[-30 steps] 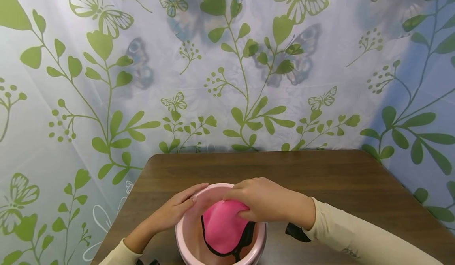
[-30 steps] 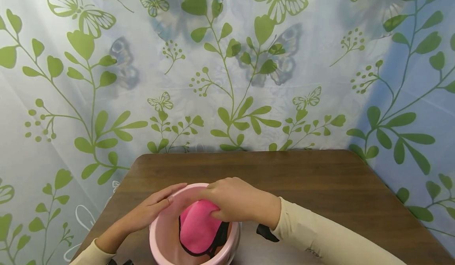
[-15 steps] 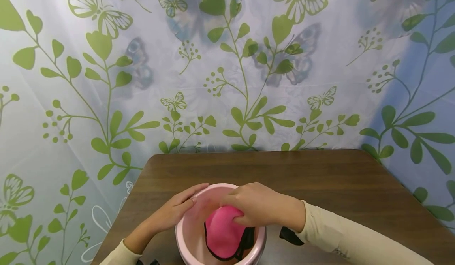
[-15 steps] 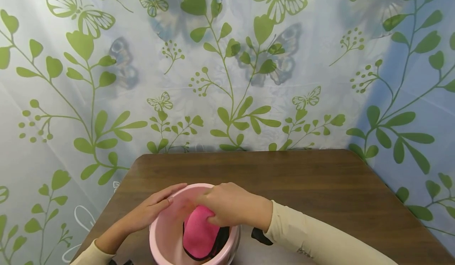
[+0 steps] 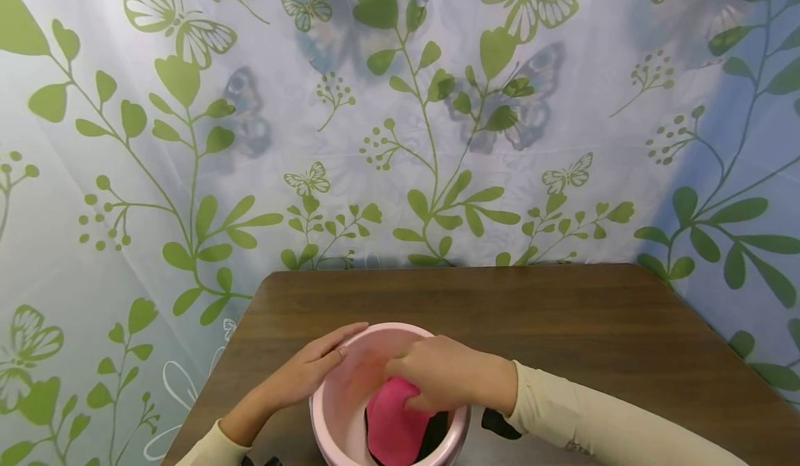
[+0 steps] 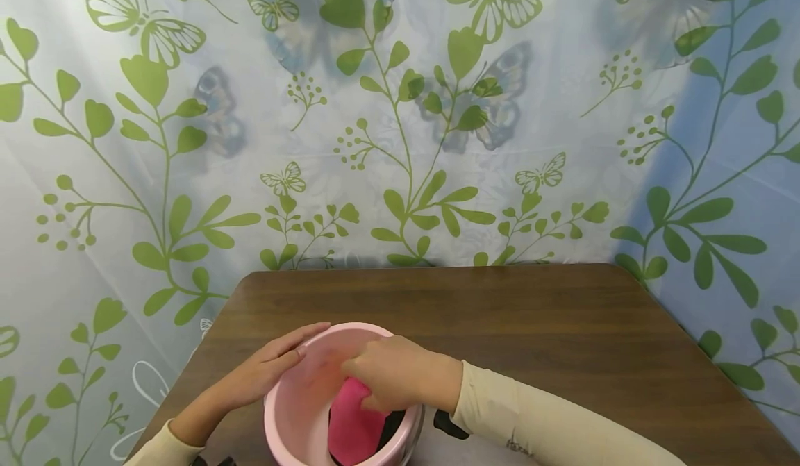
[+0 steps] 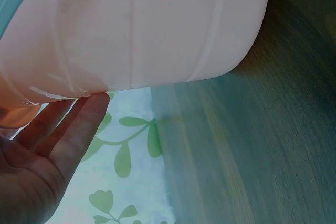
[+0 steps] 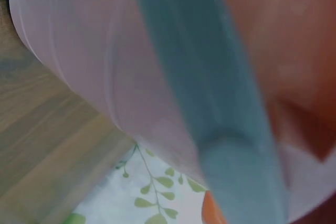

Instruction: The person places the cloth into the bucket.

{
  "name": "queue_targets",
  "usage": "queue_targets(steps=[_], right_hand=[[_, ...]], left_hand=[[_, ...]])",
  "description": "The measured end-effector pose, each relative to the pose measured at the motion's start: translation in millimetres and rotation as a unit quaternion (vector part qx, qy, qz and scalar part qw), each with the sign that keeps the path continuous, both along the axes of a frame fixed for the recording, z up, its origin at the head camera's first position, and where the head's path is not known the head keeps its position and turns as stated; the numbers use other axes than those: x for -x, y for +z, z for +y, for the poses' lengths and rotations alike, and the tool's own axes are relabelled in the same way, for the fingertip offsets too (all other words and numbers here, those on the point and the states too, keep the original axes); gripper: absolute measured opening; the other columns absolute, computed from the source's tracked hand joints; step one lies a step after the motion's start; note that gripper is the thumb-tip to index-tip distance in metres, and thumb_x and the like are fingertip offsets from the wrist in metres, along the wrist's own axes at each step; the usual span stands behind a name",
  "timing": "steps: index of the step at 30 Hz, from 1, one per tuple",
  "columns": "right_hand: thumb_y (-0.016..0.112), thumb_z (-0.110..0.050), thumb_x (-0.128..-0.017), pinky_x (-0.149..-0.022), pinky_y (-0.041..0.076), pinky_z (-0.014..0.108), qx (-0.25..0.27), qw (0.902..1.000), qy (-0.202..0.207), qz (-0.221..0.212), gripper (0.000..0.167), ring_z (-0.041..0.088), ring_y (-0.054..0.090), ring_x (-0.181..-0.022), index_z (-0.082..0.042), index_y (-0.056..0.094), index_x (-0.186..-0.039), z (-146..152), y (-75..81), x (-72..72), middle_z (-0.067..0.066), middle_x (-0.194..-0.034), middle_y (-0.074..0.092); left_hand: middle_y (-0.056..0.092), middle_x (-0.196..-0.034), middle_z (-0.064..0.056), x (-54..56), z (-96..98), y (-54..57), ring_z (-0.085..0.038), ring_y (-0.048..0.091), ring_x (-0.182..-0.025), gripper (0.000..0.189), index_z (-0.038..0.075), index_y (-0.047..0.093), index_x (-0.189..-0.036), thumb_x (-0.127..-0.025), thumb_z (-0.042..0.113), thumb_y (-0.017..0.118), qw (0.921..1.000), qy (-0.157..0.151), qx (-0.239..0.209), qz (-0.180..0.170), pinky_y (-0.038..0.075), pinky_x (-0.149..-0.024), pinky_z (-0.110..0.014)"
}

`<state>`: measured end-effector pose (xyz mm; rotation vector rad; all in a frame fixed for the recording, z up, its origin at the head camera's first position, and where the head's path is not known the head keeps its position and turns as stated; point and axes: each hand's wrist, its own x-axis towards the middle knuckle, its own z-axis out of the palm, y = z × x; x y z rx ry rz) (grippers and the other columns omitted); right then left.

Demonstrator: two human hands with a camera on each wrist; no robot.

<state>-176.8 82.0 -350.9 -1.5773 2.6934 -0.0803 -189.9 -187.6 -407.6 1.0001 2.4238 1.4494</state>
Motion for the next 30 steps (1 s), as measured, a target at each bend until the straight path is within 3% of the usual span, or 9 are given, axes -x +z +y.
queue_targets(steps=[13,19,30], right_hand=[[0.077,-0.047,-0.088,-0.086,0.052,0.025,0.002,1.0000,0.002,-0.007,0.040,0.004,0.061,-0.100,-0.022,0.070,-0.119,6.2,-1.2,-2.2,-0.011,-0.109,0.066],[0.074,-0.050,-0.091,-0.088,0.052,0.026,0.032,0.9994,0.004,-0.008,0.045,0.004,0.060,-0.106,-0.021,0.068,-0.125,12.3,1.6,-6.1,-0.010,-0.116,0.065],[0.064,-0.051,-0.098,-0.106,0.045,0.039,0.085,0.9957,-0.017,0.032,0.057,0.020,0.054,-0.128,-0.012,0.062,-0.139,32.8,11.5,-5.4,0.004,-0.138,0.059]], left_hand=[[0.047,-0.153,-0.008,2.3,1.3,2.4,-0.022,0.040,-0.141,0.045,0.005,0.043,-0.153,-0.110,0.015,0.042,1.0000,0.001,0.003,0.002,0.032,-0.110,-0.021],[0.047,-0.153,-0.009,1.3,-0.3,3.5,-0.022,0.040,-0.141,0.044,0.009,0.044,-0.154,-0.110,0.016,0.043,1.0000,0.005,0.004,0.002,0.032,-0.110,-0.021],[0.044,-0.154,-0.016,5.7,-7.2,7.7,-0.018,0.046,-0.135,0.049,0.004,0.039,-0.155,-0.108,0.015,0.048,0.9998,-0.019,-0.003,-0.008,0.044,-0.101,-0.023]])
